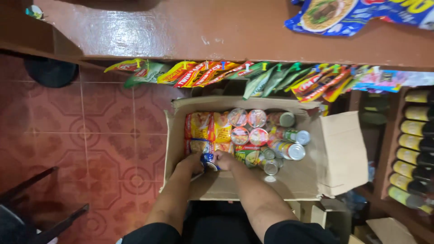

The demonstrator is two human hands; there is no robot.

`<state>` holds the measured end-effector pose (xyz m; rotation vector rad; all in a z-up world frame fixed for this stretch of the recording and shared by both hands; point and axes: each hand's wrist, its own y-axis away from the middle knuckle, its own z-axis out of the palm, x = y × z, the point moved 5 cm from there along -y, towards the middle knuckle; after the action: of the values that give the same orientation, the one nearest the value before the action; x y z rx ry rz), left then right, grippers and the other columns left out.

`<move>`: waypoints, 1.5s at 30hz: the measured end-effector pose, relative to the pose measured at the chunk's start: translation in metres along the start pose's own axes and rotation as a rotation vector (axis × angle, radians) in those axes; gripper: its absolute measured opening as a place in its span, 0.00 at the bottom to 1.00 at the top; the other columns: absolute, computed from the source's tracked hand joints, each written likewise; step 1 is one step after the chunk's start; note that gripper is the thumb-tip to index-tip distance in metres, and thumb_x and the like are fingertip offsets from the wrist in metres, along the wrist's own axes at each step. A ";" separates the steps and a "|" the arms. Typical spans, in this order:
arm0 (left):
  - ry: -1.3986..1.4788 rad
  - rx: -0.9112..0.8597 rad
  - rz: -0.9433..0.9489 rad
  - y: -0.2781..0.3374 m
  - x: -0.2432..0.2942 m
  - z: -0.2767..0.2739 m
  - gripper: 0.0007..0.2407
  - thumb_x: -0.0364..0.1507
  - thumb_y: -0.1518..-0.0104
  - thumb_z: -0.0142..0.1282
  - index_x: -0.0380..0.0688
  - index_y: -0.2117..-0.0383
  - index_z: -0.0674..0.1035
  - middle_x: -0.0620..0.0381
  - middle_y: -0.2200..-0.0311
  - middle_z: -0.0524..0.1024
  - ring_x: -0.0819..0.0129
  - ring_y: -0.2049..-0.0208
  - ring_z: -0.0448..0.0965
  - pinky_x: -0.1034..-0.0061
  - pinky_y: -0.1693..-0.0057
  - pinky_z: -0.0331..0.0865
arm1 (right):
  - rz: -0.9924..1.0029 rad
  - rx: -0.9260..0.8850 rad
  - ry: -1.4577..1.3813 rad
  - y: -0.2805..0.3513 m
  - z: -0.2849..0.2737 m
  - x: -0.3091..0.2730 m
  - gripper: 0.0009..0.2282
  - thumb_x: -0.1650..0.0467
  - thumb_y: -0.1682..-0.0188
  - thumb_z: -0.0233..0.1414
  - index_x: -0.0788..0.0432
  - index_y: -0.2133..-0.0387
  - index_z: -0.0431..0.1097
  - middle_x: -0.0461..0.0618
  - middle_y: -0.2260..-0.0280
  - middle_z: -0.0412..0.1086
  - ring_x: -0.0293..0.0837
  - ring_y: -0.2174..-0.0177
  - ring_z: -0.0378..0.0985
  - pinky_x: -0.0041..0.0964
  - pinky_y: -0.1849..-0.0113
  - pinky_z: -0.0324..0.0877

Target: Organize instant noodles and canned goods from a cardboard box onto store shelves.

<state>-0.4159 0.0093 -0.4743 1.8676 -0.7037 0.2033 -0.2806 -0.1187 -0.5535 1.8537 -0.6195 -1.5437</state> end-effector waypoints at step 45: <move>1.521 0.203 0.956 0.184 0.368 -0.175 0.14 0.25 0.38 0.60 0.40 0.48 0.72 0.55 0.52 0.77 0.67 0.51 0.77 0.66 0.43 0.73 | -0.800 0.372 -1.404 0.322 -0.272 -0.251 0.05 0.72 0.45 0.51 0.60 0.59 0.67 0.52 0.61 0.74 0.46 0.61 0.78 0.43 0.58 0.73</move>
<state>-0.1878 -0.0166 -0.0901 0.8850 -0.3661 2.0555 -0.0502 -0.1134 -0.1206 0.9345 -0.7764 -3.4533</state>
